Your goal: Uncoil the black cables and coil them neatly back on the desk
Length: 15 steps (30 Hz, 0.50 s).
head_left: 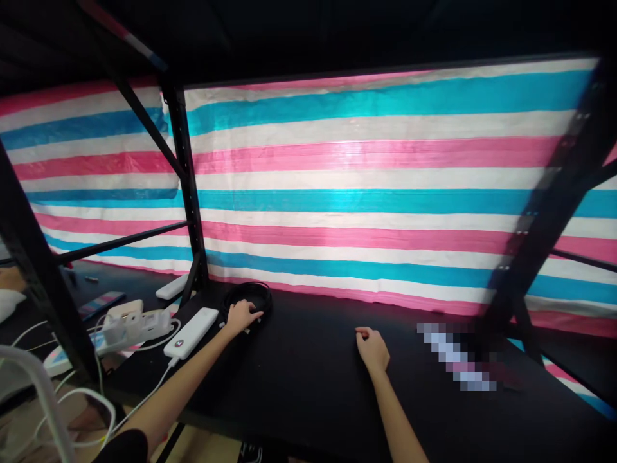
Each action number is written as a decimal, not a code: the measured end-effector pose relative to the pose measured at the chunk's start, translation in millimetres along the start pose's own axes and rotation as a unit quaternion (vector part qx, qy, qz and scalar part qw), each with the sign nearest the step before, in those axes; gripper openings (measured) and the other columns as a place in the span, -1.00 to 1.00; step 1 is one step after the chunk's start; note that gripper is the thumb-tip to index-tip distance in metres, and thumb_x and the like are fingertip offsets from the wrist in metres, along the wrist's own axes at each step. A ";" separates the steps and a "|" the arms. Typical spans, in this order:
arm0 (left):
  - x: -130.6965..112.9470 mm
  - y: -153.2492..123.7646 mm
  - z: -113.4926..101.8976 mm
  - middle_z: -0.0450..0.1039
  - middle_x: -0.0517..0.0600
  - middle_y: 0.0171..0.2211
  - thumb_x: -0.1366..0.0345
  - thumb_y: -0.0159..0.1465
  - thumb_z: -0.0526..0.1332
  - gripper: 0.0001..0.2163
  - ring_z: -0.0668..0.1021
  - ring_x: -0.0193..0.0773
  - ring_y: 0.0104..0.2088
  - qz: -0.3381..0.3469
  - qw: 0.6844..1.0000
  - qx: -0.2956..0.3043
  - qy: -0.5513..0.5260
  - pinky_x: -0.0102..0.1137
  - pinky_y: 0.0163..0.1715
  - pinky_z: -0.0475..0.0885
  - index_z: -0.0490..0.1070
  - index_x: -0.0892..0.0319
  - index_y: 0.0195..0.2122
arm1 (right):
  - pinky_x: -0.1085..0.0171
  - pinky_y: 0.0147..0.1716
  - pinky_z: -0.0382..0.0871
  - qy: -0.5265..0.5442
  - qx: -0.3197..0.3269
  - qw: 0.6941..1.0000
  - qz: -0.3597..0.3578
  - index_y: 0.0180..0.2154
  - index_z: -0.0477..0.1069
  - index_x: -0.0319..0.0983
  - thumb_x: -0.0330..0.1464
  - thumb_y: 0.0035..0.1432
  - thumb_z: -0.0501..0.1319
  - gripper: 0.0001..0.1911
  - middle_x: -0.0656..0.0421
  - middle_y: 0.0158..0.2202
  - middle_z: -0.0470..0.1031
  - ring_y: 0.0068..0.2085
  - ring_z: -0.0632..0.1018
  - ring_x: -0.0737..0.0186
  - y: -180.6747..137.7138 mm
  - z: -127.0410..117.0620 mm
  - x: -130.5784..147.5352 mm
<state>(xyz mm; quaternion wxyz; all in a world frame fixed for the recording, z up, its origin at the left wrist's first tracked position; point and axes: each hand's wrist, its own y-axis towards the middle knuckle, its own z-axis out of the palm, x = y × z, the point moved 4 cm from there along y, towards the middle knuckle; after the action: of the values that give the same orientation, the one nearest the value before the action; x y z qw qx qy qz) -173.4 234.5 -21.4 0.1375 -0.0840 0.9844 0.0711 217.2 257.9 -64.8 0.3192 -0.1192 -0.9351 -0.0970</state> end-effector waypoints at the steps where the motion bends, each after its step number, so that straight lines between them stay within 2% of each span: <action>1: 1.5 2.9 0.6 0.38 0.10 -0.01 0.21 0.29 0.16 -0.68 0.49 -0.14 -0.10 -0.007 1.000 0.013 -0.014 -0.14 -0.14 0.45 0.33 0.22 0.03 | 0.11 -0.09 0.36 0.002 -0.001 1.000 -0.001 -0.12 0.42 -0.28 -0.29 0.26 0.13 -0.77 0.09 -0.10 0.44 -0.12 0.47 0.20 0.1 0.3 -0.7; 4: 4.0 8.9 1.7 0.38 0.10 -0.02 0.22 0.29 0.16 -0.68 0.50 -0.15 -0.11 -0.028 0.998 0.029 -0.053 -0.15 -0.15 0.46 0.33 0.22 0.03 | 0.10 -0.09 0.36 0.007 -0.003 1.000 -0.005 -0.12 0.41 -0.28 -0.27 0.26 0.12 -0.76 0.09 -0.11 0.44 -0.12 0.47 0.20 0.5 1.6 -2.8; 7: 4.6 12.2 -6.0 0.37 0.11 -0.01 0.22 0.29 0.16 -0.68 0.49 -0.14 -0.10 -0.040 0.995 -0.004 -0.092 -0.14 -0.15 0.46 0.33 0.22 0.04 | 0.10 -0.10 0.37 0.012 -0.003 1.000 -0.010 -0.13 0.42 -0.28 -0.27 0.26 0.13 -0.76 0.09 -0.12 0.44 -0.13 0.48 0.20 1.2 2.9 -4.4; 11: 11.6 16.5 -35.9 0.37 0.10 0.00 0.22 0.29 0.16 -0.69 0.49 -0.15 -0.10 -0.055 0.981 -0.095 -0.158 -0.15 -0.14 0.45 0.33 0.21 0.03 | 0.12 -0.11 0.35 0.015 -0.003 1.000 -0.013 -0.14 0.43 -0.28 -0.29 0.25 0.13 -0.76 0.10 -0.13 0.45 -0.14 0.48 0.21 2.1 3.6 -5.8; 15: 22.3 15.5 -81.2 0.40 0.09 -0.05 0.22 0.30 0.15 -0.72 0.50 -0.18 -0.13 -0.071 0.943 -0.233 -0.227 -0.18 -0.16 0.46 0.35 0.22 -0.01 | 0.22 -0.15 0.32 0.019 -0.010 1.000 -0.011 -0.16 0.49 -0.20 -0.35 0.22 0.08 -0.76 0.12 -0.13 0.46 -0.12 0.48 0.19 2.5 3.8 -6.9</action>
<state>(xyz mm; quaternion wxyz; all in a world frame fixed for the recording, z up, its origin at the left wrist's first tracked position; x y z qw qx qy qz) -218.4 233.2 51.4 0.3391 -0.1651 0.8742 0.3059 221.0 260.1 -71.7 0.3343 -0.1106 -0.9293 -0.1116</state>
